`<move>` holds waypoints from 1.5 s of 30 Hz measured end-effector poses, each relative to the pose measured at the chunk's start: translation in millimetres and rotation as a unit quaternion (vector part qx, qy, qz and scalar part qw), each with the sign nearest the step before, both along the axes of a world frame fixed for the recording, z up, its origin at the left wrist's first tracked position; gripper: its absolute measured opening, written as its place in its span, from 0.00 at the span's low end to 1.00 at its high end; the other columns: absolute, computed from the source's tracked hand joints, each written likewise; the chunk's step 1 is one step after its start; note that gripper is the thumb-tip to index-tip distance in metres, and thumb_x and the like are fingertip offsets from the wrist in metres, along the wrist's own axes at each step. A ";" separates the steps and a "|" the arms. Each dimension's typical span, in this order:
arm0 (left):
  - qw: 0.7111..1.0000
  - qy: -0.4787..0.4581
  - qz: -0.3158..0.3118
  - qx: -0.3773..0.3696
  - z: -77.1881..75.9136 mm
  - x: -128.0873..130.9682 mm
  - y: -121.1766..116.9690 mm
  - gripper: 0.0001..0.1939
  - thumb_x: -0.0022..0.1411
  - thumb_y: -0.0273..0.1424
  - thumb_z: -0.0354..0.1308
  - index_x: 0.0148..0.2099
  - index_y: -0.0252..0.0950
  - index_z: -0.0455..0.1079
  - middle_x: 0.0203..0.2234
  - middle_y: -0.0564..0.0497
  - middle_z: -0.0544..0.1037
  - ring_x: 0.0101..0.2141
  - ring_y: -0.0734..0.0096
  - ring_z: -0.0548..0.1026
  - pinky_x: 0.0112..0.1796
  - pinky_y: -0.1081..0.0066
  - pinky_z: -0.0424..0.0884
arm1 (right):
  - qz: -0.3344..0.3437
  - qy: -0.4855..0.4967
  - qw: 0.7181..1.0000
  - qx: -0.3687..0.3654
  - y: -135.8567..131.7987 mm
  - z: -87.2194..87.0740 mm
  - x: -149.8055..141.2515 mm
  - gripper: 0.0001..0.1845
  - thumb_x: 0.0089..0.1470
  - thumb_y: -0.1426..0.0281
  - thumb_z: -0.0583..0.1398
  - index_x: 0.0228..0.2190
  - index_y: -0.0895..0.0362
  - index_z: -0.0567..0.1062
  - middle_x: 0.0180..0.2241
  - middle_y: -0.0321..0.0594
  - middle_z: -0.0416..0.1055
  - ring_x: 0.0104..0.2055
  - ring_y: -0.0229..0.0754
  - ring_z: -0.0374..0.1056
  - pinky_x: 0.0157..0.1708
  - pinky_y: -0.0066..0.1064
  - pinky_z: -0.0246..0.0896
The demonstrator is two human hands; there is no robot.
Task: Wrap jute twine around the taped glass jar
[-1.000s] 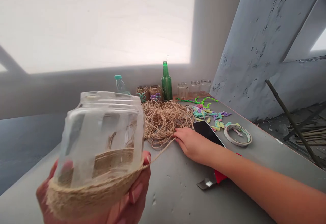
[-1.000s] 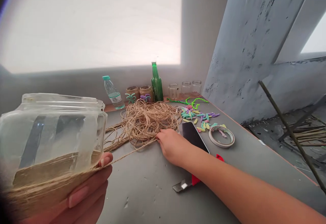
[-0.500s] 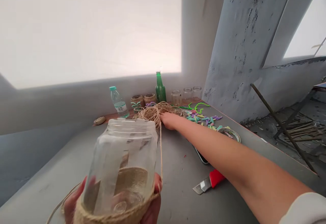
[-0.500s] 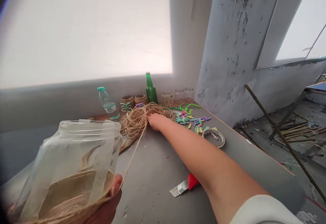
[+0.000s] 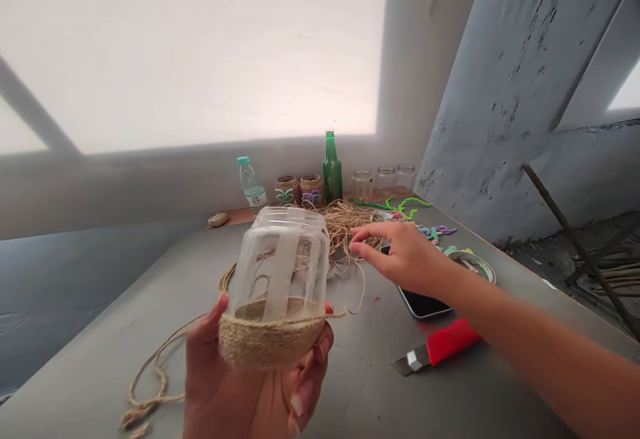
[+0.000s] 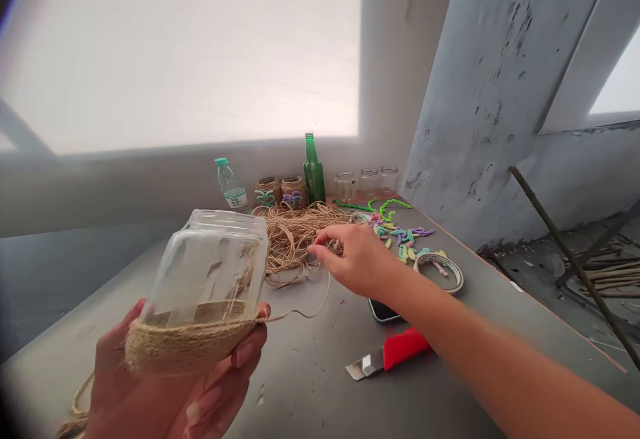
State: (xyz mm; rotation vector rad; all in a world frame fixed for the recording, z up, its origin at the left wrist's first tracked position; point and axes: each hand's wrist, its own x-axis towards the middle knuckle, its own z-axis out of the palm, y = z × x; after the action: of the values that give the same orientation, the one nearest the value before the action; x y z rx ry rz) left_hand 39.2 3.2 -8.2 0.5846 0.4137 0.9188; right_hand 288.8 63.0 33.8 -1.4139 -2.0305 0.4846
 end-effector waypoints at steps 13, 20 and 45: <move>0.994 0.028 0.100 0.030 -1.9 10.4 10.0 0.24 0.65 0.50 0.63 0.48 0.35 0.85 0.34 0.41 0.90 0.27 0.63 0.82 0.31 0.67 0.82 | 0.172 0.340 0.894 -0.237 -58.6 -17.9 -12.4 0.15 0.68 0.58 0.66 0.35 0.55 0.73 0.28 0.29 0.62 0.28 0.33 0.54 0.26 0.24 0.51; 0.997 0.022 0.077 0.025 -5.0 11.6 13.1 0.28 0.65 0.52 0.63 0.46 0.30 0.85 0.34 0.37 0.88 0.23 0.65 0.81 0.26 0.70 0.81 | 0.179 0.284 0.918 -0.212 -63.1 -10.2 -8.9 0.12 0.71 0.62 0.62 0.35 0.54 0.72 0.26 0.27 0.58 0.26 0.31 0.52 0.23 0.22 0.51; 0.992 0.035 -0.088 -0.077 -14.0 0.0 4.2 0.38 0.64 0.63 0.53 0.57 0.37 0.79 0.34 0.42 0.86 0.25 0.57 0.82 0.25 0.63 0.82 | 0.140 0.379 0.856 -0.321 -54.0 -28.2 -11.7 0.30 0.63 0.60 0.71 0.62 0.48 0.71 0.31 0.28 0.70 0.27 0.30 0.58 0.23 0.20 0.54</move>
State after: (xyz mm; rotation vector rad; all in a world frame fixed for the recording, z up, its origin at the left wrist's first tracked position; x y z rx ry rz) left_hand 39.2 7.5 -22.2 0.5050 0.4839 0.6915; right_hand 277.0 9.1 5.6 -0.9791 -1.4393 1.6755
